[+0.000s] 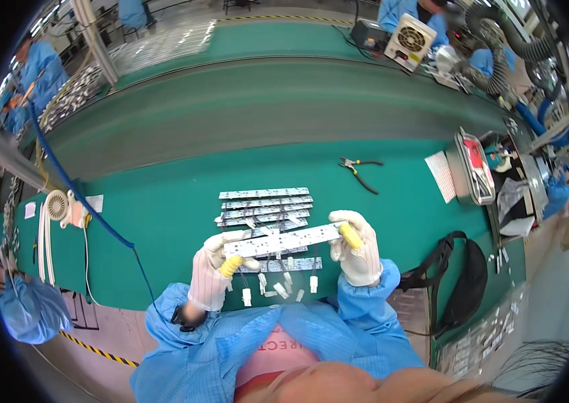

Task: Assembling and inspecting printed circuit boards, including using pliers to trim or adjust components.

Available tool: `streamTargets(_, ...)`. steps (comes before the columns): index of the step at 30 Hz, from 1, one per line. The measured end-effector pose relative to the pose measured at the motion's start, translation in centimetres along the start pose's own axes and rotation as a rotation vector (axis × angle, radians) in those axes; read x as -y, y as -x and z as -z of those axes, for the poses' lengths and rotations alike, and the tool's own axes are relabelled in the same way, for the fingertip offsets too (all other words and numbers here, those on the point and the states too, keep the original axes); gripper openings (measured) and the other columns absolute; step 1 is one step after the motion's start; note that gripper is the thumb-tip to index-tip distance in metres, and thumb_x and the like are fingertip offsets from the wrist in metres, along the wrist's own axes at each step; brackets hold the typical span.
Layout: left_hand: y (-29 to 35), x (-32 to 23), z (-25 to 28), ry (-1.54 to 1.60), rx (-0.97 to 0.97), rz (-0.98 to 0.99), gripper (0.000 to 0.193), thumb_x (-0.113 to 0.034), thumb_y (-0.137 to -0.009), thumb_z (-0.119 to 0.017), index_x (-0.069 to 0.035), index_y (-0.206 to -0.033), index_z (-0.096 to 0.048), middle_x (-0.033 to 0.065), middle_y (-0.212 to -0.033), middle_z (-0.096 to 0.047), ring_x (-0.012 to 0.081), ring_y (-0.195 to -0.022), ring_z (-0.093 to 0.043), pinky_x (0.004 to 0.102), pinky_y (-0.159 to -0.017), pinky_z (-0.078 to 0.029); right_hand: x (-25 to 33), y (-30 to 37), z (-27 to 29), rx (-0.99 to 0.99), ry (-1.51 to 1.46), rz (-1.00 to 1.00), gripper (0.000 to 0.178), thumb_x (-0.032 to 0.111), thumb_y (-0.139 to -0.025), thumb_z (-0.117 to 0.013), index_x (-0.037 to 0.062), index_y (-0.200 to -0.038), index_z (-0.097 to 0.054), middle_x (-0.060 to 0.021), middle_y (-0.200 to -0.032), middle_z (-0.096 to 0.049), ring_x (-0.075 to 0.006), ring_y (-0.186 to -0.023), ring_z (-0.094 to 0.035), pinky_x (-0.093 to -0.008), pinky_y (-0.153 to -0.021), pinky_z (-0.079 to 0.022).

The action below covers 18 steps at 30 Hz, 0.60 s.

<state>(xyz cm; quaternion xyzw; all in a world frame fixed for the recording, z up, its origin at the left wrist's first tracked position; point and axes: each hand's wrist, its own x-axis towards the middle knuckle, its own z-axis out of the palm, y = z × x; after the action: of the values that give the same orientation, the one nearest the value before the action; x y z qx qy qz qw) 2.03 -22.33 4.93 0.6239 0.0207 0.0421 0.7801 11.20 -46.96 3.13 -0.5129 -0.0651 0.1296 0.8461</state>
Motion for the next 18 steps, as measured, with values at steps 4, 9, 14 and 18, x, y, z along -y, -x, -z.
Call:
streamTargets(4,0.3,0.3,0.0,-0.019,-0.011,-0.008,0.048,-0.025,-0.089,-0.063,0.005,-0.122,-0.044,0.0145,-0.09,-0.066,0.0168,-0.08,-0.065,0.0263,-0.075,-0.051,0.0,0.3,0.0,-0.01,0.037,0.014,0.031,0.025,-0.092,-0.057,-0.0005,-0.109,-0.055,-0.0055,-0.07,-0.057,-0.0067,-0.047,-0.049,-0.0173,-0.042,-0.038)
streamTargets(9,1.0,0.3,-0.3,-0.084,0.009,-0.098,0.049,-0.027,-0.089,-0.062,0.004,-0.122,-0.044,0.012,-0.082,-0.067,0.0162,-0.077,-0.064,0.0265,-0.074,-0.05,0.6,1.1,0.2,0.02,0.051,0.005,0.034,0.028,-0.091,-0.059,-0.0004,-0.11,-0.055,-0.0058,-0.072,-0.058,-0.0058,-0.049,-0.052,-0.0162,-0.043,-0.039)
streamTargets(14,1.7,0.0,-1.3,-0.046,0.052,-0.124,0.046,-0.021,-0.089,-0.063,0.005,-0.122,-0.044,0.0146,-0.089,-0.066,0.0187,-0.078,-0.065,0.0297,-0.074,-0.052,1.4,2.3,0.5,0.028,0.071,0.077,0.03,0.024,-0.093,-0.055,-0.0005,-0.11,-0.056,-0.0055,-0.072,-0.058,-0.0058,-0.05,-0.052,-0.0161,-0.043,-0.04)
streamTargets(18,1.9,-0.9,-2.2,-0.114,0.123,-0.112,0.046,-0.022,-0.088,-0.063,0.004,-0.121,-0.043,0.0144,-0.085,-0.066,0.0198,-0.078,-0.065,0.0306,-0.073,-0.053,2.2,4.4,1.6,0.013,0.038,0.144,0.029,0.023,-0.093,-0.055,-0.0005,-0.109,-0.056,-0.0056,-0.071,-0.058,-0.0058,-0.049,-0.052,-0.016,-0.043,-0.04)
